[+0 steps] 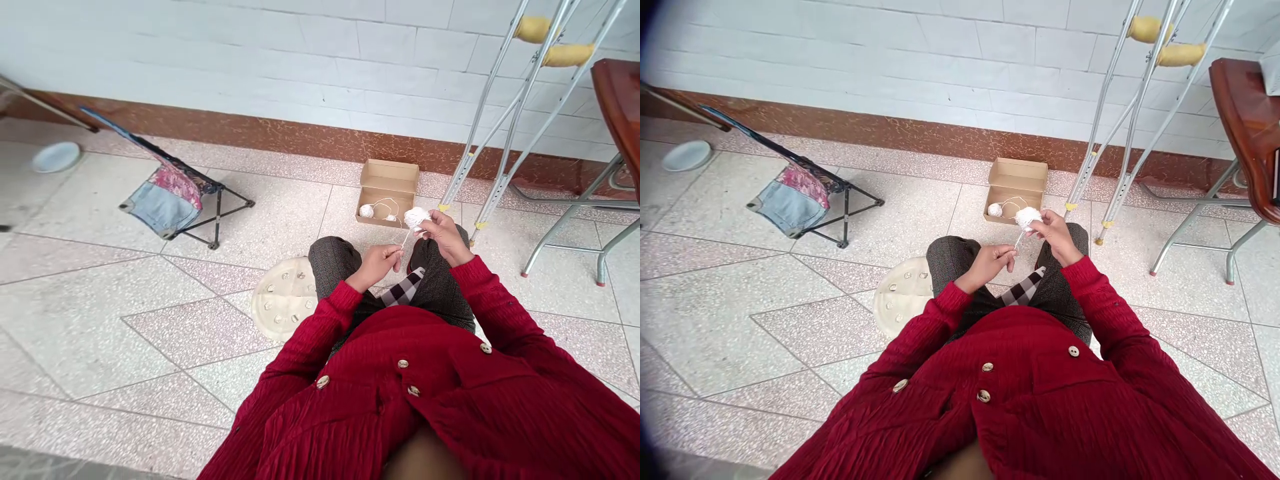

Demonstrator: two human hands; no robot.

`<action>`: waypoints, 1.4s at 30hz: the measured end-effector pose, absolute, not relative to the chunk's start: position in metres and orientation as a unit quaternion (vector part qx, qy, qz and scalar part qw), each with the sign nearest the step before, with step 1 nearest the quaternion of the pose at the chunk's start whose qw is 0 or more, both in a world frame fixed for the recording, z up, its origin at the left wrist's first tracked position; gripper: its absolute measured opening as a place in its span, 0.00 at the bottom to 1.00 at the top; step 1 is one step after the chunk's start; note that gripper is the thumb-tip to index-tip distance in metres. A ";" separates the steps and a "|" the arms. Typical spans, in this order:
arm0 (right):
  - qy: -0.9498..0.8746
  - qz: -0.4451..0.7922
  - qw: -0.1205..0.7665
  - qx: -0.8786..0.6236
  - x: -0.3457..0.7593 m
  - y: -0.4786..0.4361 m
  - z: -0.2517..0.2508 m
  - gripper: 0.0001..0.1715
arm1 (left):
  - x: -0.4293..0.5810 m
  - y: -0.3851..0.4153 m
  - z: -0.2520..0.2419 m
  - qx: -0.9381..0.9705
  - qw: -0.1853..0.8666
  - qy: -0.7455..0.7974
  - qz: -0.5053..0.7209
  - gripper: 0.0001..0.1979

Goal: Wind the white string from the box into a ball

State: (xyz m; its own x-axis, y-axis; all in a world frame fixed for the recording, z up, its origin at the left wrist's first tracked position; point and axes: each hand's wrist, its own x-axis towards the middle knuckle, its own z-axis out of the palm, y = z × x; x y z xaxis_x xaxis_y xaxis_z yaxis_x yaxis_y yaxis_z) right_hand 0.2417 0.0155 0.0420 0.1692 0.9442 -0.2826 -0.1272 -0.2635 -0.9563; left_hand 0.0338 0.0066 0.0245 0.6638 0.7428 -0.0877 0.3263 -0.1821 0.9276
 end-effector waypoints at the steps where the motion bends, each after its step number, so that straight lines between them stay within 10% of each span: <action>1: -0.368 0.507 0.497 -0.600 0.241 0.017 0.033 0.18 | 0.033 0.001 0.027 0.753 0.520 0.357 0.187 0.22; 7: -0.462 0.494 0.405 -0.616 0.224 -0.005 -0.011 0.19 | 0.022 0.000 0.038 0.823 0.411 0.365 0.141 0.19; 13: -0.416 0.733 0.251 -0.476 0.227 -0.046 0.001 0.15 | 0.011 0.010 0.030 0.873 0.351 0.301 0.151 0.13; 18: -0.298 0.801 0.338 -0.394 0.240 -0.063 0.030 0.24 | 0.016 -0.002 0.023 0.833 0.413 0.327 0.167 0.20; 25: -0.332 0.562 0.499 -0.571 0.249 -0.033 0.049 0.19 | 0.023 -0.025 0.026 0.764 0.525 0.344 0.150 0.21; 30: -0.564 0.369 0.349 -0.652 0.235 -0.025 0.027 0.17 | 0.018 -0.020 0.048 0.810 0.472 0.336 0.097 0.19; 36: -0.593 0.568 0.175 -0.544 0.223 -0.042 0.000 0.14 | 0.003 -0.010 0.038 0.895 0.314 0.306 0.080 0.14; 42: -0.463 0.776 0.194 -0.382 0.232 -0.044 0.024 0.18 | 0.004 0.001 0.048 0.902 0.353 0.183 0.170 0.19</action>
